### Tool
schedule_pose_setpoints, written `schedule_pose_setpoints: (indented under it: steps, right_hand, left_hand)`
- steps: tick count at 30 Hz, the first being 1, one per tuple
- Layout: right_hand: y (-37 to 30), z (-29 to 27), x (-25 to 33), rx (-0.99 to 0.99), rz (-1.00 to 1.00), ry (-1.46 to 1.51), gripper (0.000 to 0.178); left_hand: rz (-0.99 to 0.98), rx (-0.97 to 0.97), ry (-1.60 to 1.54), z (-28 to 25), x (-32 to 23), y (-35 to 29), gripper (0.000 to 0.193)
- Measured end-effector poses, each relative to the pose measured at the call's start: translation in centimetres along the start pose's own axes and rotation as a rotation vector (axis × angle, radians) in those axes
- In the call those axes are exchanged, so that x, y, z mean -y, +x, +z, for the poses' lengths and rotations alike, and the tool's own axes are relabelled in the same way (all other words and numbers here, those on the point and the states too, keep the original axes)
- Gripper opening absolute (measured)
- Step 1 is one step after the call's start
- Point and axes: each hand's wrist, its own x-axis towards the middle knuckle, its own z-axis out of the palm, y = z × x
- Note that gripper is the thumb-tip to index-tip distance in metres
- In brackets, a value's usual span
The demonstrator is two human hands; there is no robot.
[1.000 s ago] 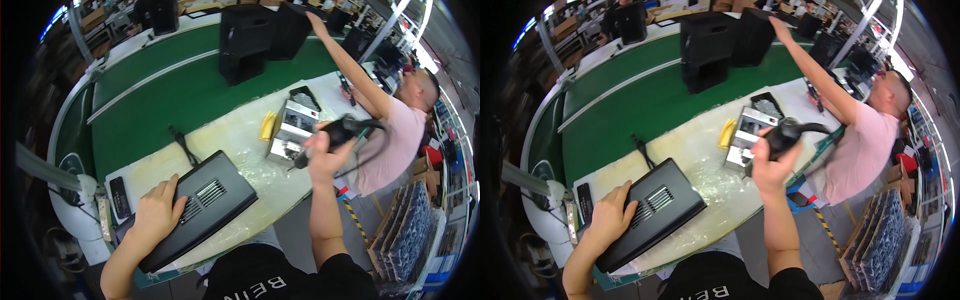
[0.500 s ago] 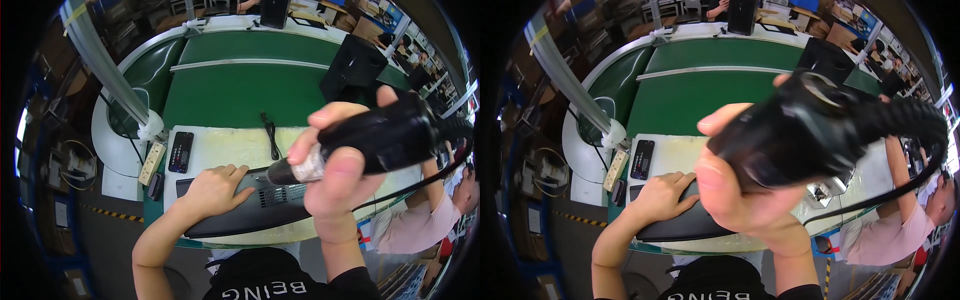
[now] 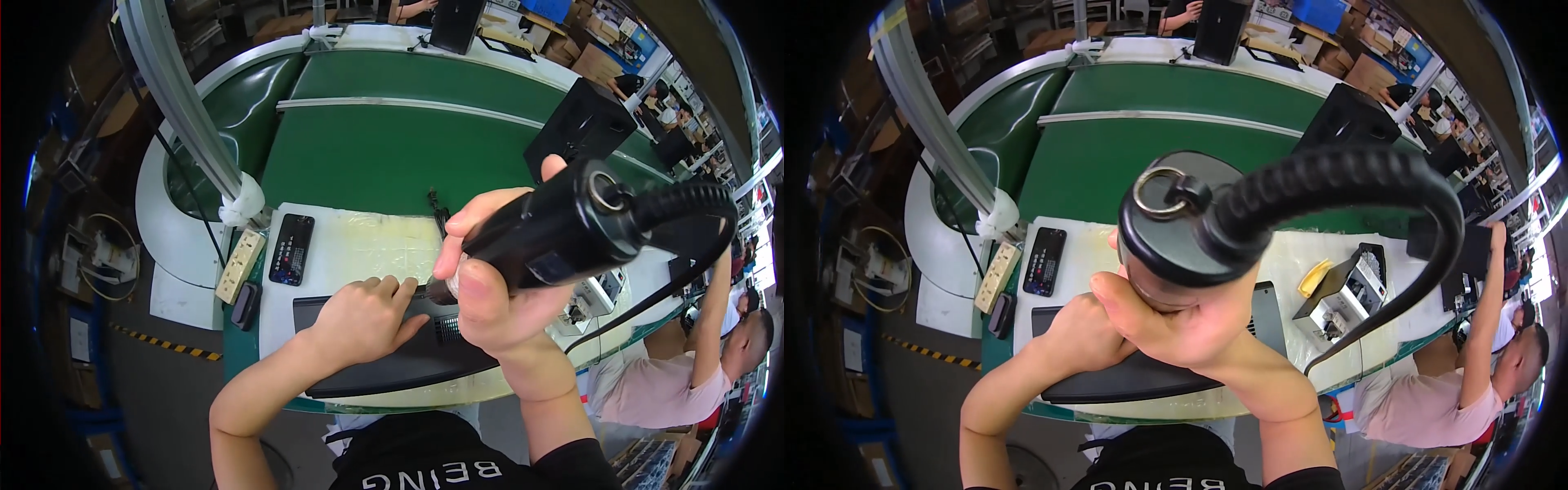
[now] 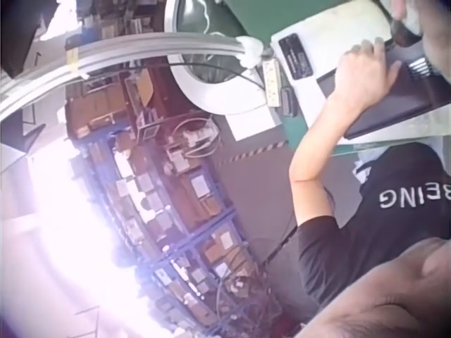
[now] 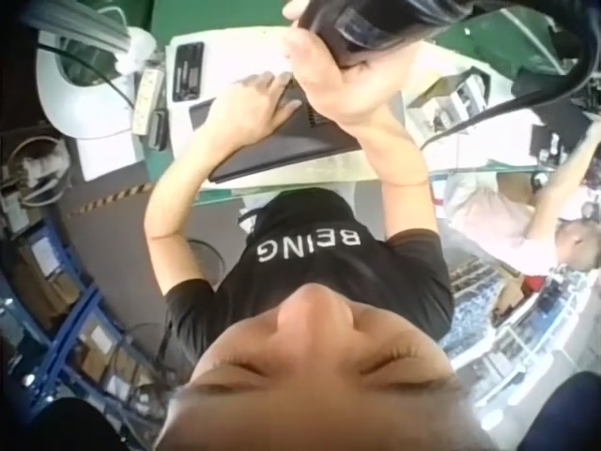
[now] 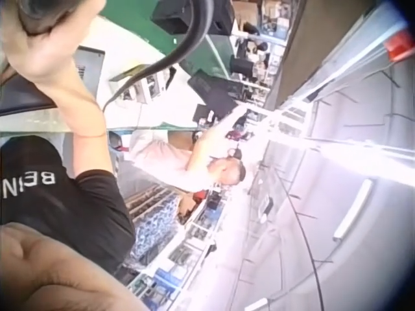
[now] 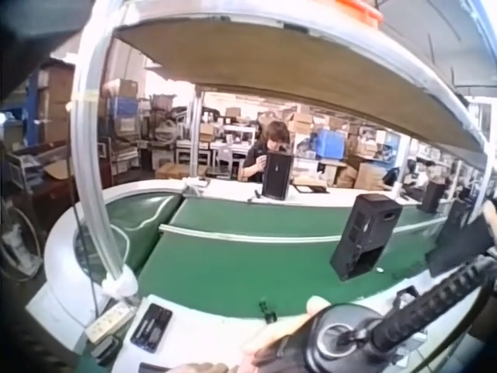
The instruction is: The person takes device housings from a conveyor belt, drives screws into them using an electric screwdriver, and places the assembled units back onto the conveyor belt.
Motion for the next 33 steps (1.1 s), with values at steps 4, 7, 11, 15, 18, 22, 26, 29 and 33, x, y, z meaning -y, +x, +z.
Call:
schedule_pose_setpoints:
  steps: [4, 7, 11, 15, 18, 22, 26, 29, 33]
  right_hand:
    - [0.1, 0.5, -0.6, 0.001, 0.037, 0.07, 0.08]
    - [-0.1, 0.7, -1.2, -0.014, 0.009, 0.081, 0.08]
    - [-0.3, 1.1, -1.5, -0.045, -0.021, 0.095, 0.067]
    - [0.1, 2.0, -1.1, -0.13, 0.003, 0.138, 0.05]
    - [0.4, 1.5, -0.5, -0.154, 0.023, 0.16, 0.049]
    - [1.5, -5.1, 3.2, -0.279, -0.068, 0.056, 0.061]
    - [-0.9, -14.0, 6.1, -0.607, -0.037, -0.474, 0.05]
    - [-5.6, -20.6, 5.1, -0.812, 0.206, -0.811, 0.034]
    - [-11.4, -24.1, 0.1, -0.9, 0.21, -0.784, 0.026]
  left_hand:
    - [0.019, -0.021, 0.001, 0.4, 0.3, 0.0, 0.041]
    - [0.024, -0.02, 0.01, 0.5, 0.3, -0.1, 0.042]
    - [0.026, -0.034, 0.023, 0.5, 0.2, -0.2, 0.042]
    - [-0.007, -0.031, 0.029, -0.2, -0.4, -0.2, 0.043]
    - [-0.059, 0.036, -0.001, -0.6, -0.6, -0.3, 0.042]
    - [-0.053, -0.022, -0.062, -1.7, 0.9, -0.9, 0.032]
    - [-0.519, 0.121, -0.512, -1.9, 7.1, -4.7, 0.047]
    - [-0.958, -0.608, -1.533, 7.0, 11.0, -11.7, 0.049]
    - [-0.297, -0.481, -2.091, 7.9, 11.1, -11.8, 0.043]
